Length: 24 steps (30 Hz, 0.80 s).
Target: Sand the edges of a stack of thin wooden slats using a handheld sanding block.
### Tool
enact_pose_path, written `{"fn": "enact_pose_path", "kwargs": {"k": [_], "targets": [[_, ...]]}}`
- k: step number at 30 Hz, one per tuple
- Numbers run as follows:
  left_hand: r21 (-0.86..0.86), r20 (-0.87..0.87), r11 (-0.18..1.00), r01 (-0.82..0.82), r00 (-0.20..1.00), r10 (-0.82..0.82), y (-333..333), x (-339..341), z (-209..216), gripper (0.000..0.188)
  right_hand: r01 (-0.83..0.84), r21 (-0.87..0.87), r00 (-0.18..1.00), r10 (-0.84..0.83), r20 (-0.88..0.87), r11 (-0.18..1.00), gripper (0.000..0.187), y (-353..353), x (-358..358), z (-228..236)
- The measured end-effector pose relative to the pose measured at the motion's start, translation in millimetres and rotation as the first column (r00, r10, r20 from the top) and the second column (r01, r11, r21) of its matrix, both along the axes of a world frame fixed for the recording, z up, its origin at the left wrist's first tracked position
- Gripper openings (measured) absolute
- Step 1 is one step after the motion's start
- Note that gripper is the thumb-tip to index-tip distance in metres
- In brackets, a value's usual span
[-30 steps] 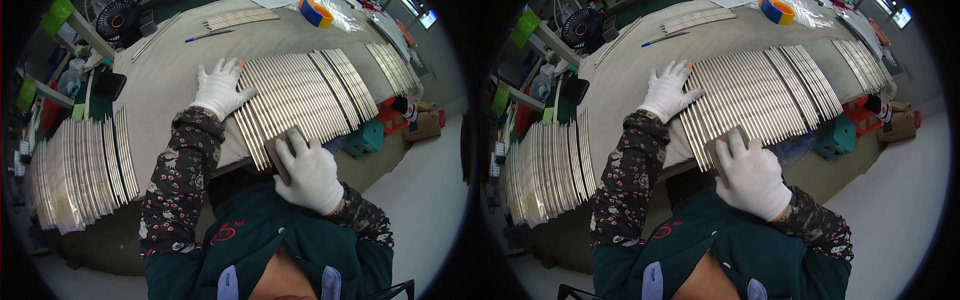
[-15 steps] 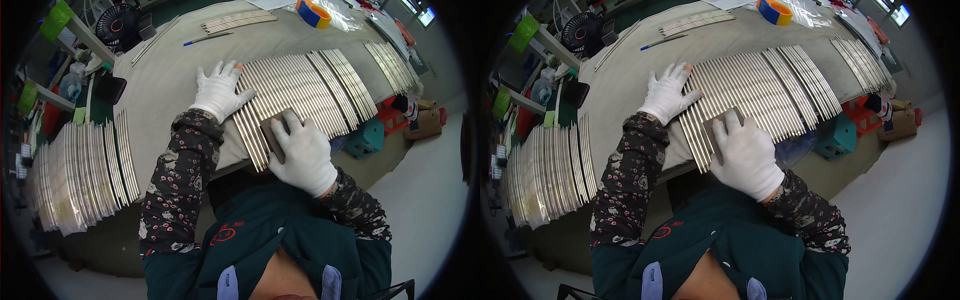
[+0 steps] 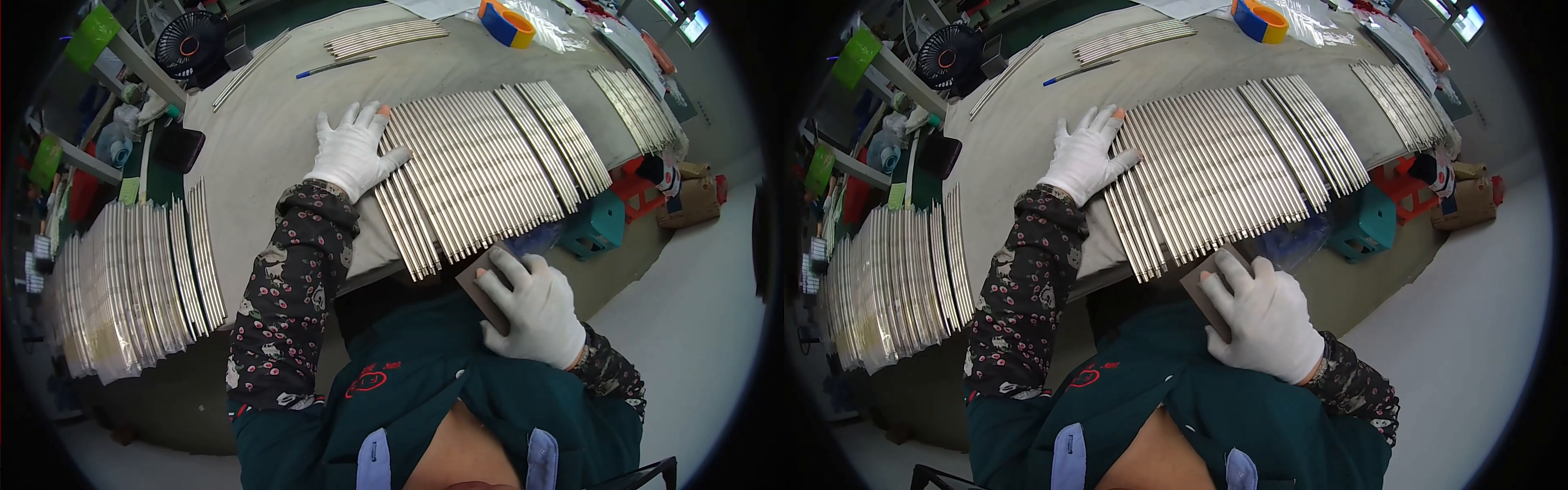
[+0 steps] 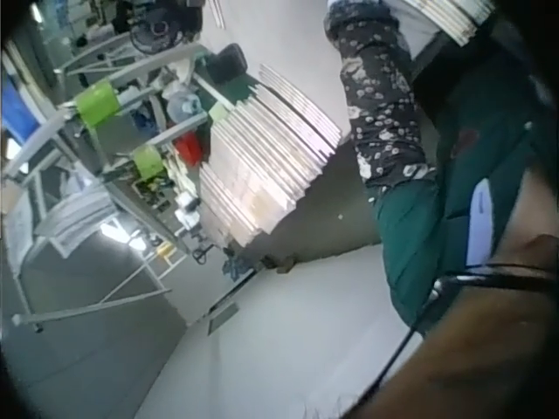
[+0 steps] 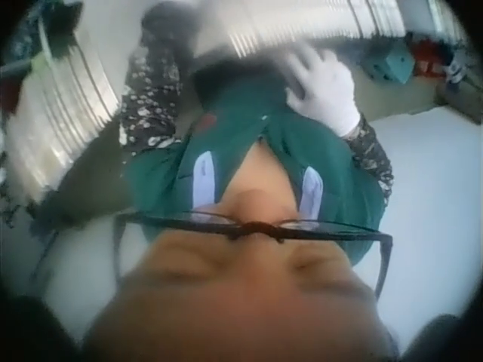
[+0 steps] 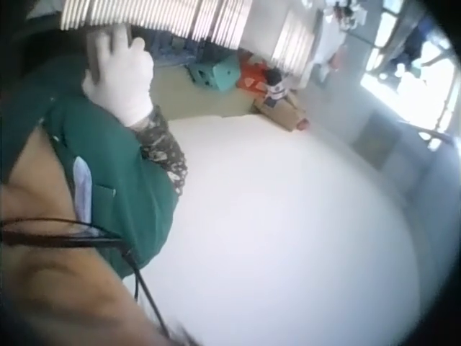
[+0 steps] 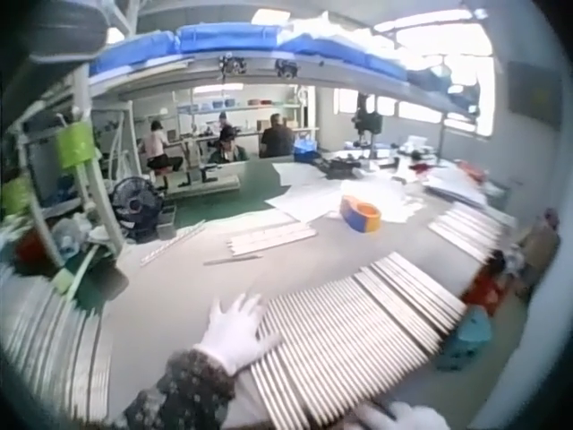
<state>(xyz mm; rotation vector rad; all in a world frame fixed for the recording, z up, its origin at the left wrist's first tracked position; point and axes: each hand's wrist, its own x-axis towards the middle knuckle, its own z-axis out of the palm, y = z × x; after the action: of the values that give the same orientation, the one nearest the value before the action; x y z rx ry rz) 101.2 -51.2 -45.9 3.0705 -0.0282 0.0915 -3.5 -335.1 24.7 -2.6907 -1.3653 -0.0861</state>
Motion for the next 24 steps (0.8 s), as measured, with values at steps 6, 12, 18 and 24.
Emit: {"fn": "enact_pose_path", "kwargs": {"k": [6,12,18,24], "targets": [[0.012,0.082,0.998,0.06,0.995,-0.061,0.3,5.8,2.8,0.078,0.075,0.022,0.997,-0.076,0.033,0.997,0.06,-10.8,-8.4,-7.1],[0.083,0.046,0.957,0.28,0.958,-0.284,-13.8,4.5,-3.9,0.074,0.077,0.098,0.997,-0.079,0.011,0.992,0.059,-2.7,-5.4,-18.6],[0.037,0.098,0.953,0.3,0.948,-0.303,-7.6,2.4,-9.4,0.074,0.074,0.139,0.997,-0.077,0.018,0.988,0.059,5.8,-1.3,-23.5],[0.068,0.078,0.952,0.299,0.95,-0.303,-3.8,1.5,-7.9,0.073,-0.073,0.135,0.997,0.07,0.021,0.988,0.06,-7.2,3.0,-21.7]]}}
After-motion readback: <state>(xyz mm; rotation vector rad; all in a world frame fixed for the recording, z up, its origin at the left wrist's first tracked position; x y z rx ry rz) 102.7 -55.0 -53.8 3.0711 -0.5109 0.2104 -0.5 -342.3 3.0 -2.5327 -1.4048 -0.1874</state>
